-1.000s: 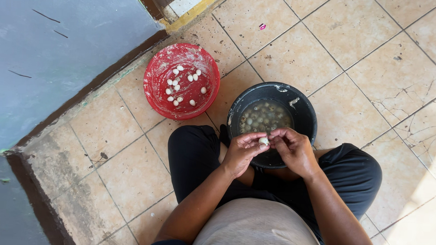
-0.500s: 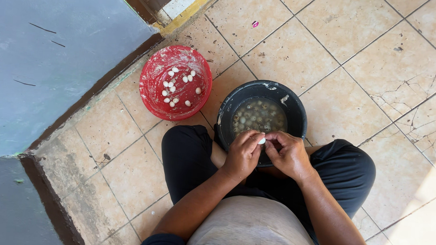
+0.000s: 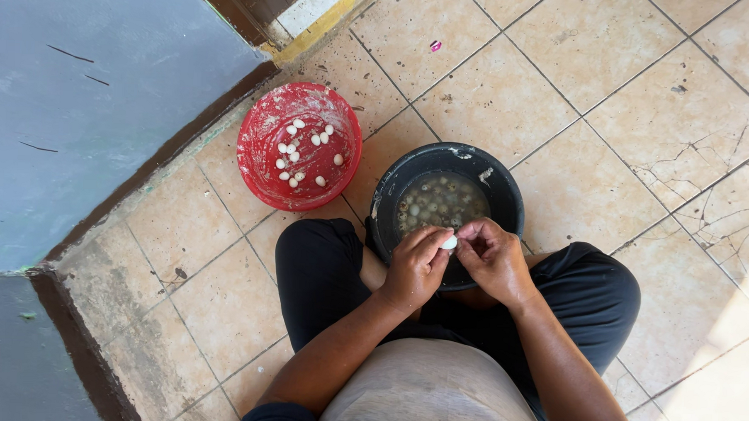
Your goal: The person sits on the floor and peels hard-boiled eggs by hand, removing the shell over a black bowl of water. The peeled eggs are placed into a red bowl nearby.
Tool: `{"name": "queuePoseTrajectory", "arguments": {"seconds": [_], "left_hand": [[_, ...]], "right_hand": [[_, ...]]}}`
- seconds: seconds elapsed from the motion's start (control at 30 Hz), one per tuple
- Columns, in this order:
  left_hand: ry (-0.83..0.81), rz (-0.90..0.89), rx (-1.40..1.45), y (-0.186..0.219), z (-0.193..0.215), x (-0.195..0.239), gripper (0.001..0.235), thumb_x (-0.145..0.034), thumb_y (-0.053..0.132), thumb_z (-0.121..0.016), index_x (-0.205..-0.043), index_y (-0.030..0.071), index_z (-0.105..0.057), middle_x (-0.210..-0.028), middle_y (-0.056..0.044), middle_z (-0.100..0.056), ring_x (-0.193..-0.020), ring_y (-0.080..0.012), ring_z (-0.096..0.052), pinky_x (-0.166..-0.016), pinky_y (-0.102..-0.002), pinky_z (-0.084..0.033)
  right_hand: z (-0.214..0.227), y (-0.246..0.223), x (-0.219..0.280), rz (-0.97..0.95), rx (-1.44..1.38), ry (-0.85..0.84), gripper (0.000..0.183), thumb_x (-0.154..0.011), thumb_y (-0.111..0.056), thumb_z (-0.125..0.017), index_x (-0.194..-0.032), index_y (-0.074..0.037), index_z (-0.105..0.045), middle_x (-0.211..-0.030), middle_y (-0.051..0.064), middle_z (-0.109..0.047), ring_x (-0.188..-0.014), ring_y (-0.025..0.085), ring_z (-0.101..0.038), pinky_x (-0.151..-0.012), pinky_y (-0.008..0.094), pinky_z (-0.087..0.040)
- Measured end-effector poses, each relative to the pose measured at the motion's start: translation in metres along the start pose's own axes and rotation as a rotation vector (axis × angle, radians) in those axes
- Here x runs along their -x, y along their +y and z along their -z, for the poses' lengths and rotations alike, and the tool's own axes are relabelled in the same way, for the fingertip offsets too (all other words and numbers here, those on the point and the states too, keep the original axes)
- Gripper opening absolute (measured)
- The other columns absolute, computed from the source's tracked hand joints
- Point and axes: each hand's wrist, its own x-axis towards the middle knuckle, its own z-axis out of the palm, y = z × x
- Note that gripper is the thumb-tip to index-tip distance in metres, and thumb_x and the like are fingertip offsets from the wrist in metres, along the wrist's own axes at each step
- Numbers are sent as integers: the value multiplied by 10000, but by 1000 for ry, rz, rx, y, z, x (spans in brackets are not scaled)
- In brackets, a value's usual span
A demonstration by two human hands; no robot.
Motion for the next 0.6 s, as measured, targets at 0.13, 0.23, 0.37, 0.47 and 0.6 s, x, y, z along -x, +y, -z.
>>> {"name": "queuePoseTrajectory", "arguments": {"seconds": [0.13,0.23,0.37,0.47,0.6], "left_hand": [[20,52,104,-4,1,1,332,-888,-75,-700,-1215,-31,-668,-1152,-161,-705,-1031,-282,-731,-885,-354,-615],[40,172,288,-8,2,0,332,-893,-76,-714,-1217,-23,-669,-1148,-162,-704,-1014,-257,-742,-863,-324,-628],[69,205,365,-14,4,4,343,-890,-74,-733,-1222,-9,-670,-1166,-162,-701,-1025,-256,-742,-857,-311,-633],[87,151,287,-16,10,7,338,-888,-84,-733,-1213,-9,-674,-1148,-153,-705,-1011,-260,-740,-843,-317,-624],[114,30,114,-16,17,6,328,-890,-79,-733,-1204,-13,-667,-1127,-138,-697,-1008,-270,-726,-846,-330,-620]], "right_hand": [[-5,-4,-1,-30,62,41,93,-946,-2,-694,-1031,3,-655,-876,41,-697,-776,54,-632,-661,211,-525],[-9,-13,-3,34,-9,19,110,-962,-8,-646,-1071,0,-658,-941,38,-720,-844,60,-690,-724,210,-567],[-12,-28,-4,-5,181,39,139,-932,-21,-693,-1069,1,-693,-903,72,-763,-767,108,-711,-653,242,-575],[-18,-39,-7,149,342,38,163,-884,-30,-740,-1036,4,-691,-906,99,-772,-789,142,-763,-666,259,-608],[-28,-52,-9,271,438,25,183,-878,-29,-740,-1049,-2,-681,-928,122,-763,-812,181,-774,-686,278,-616]]}}
